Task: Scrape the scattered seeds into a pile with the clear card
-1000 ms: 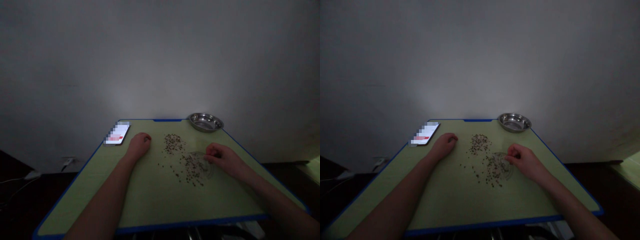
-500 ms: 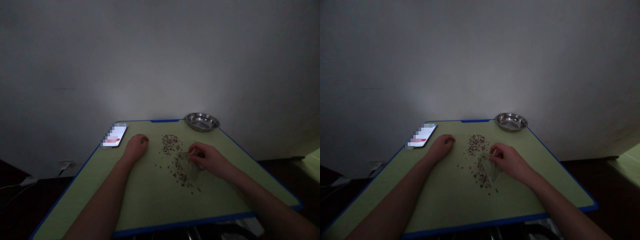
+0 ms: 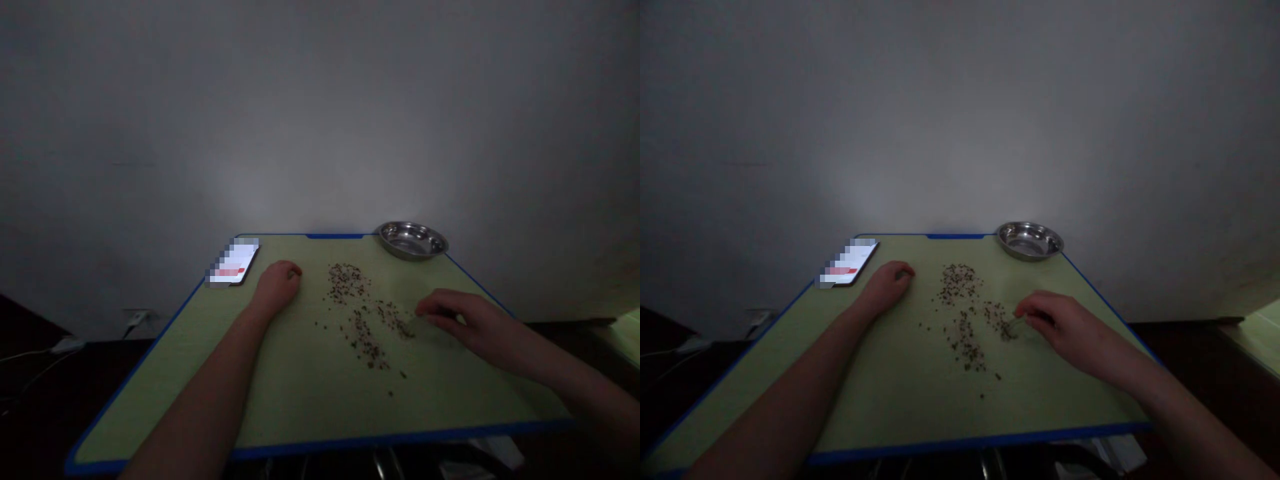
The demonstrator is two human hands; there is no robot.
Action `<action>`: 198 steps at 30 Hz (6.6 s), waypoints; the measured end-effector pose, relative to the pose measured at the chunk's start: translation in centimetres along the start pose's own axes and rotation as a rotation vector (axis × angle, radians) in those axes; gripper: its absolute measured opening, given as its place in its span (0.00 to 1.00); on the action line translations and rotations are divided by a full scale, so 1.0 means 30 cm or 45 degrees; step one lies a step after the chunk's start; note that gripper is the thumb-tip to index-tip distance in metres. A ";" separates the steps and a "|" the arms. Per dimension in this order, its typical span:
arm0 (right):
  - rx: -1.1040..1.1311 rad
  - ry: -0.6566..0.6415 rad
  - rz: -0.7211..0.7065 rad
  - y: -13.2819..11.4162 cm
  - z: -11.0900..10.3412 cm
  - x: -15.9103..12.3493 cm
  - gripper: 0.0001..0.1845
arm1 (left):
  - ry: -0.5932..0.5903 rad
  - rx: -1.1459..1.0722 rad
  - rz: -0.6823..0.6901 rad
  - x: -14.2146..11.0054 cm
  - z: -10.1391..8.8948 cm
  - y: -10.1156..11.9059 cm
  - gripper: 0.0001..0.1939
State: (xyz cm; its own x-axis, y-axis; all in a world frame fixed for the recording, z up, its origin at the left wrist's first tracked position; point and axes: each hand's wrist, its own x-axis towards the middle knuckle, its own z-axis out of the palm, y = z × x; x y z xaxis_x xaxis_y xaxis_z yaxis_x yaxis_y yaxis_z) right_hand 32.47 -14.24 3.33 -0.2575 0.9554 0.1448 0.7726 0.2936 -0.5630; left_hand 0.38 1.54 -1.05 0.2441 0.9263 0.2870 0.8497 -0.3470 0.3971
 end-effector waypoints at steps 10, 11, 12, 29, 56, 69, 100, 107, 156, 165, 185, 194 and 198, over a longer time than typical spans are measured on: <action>0.032 -0.144 -0.043 -0.019 0.062 -0.009 0.10 | -0.001 -0.002 -0.015 -0.006 -0.013 0.013 0.14; 0.034 -0.137 -0.048 -0.022 0.072 -0.001 0.09 | -0.003 0.001 -0.014 -0.006 -0.013 0.014 0.14; 0.034 -0.130 -0.053 -0.025 0.083 0.007 0.09 | -0.004 0.002 -0.015 -0.006 -0.014 0.014 0.14; 0.059 -0.017 -0.250 -0.167 0.210 0.132 0.08 | 0.004 0.004 -0.009 -0.003 -0.006 0.003 0.14; -0.137 0.064 -0.270 -0.166 0.239 0.290 0.06 | 0.015 0.026 0.001 -0.005 -0.002 0.007 0.14; -0.055 -0.077 -0.293 -0.218 0.296 0.315 0.06 | 0.026 0.026 -0.002 -0.012 -0.001 0.016 0.15; 0.132 -0.192 -0.125 0.005 0.104 0.109 0.06 | 0.018 0.012 -0.002 -0.005 -0.004 0.005 0.14; 0.058 -0.069 -0.284 -0.103 0.198 0.282 0.05 | 0.000 0.018 -0.002 -0.009 -0.012 0.010 0.14; 0.035 -0.279 -0.104 -0.131 0.168 0.066 0.06 | 0.000 0.020 -0.002 -0.006 -0.009 0.013 0.15; 0.047 -0.058 -0.065 -0.092 0.129 0.073 0.08 | 0.016 0.023 -0.011 -0.005 -0.006 0.016 0.15; -0.055 -0.079 -0.131 -0.177 0.189 0.103 0.07 | -0.009 0.025 -0.017 -0.004 -0.009 0.008 0.14; 0.038 -0.064 0.052 -0.018 0.065 -0.023 0.10 | 0.000 0.029 -0.024 -0.009 -0.013 0.027 0.14; 0.058 -0.142 0.082 0.010 0.049 -0.093 0.12 | 0.002 0.024 -0.014 -0.008 -0.011 0.025 0.14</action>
State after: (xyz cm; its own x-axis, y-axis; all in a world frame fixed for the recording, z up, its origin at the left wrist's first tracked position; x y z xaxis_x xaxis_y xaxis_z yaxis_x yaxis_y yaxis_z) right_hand 32.55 -16.86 1.56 -0.2732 0.9618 0.0176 0.7629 0.2278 -0.6051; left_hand 0.82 1.01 -0.52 0.2338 0.9299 0.2840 0.8612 -0.3337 0.3835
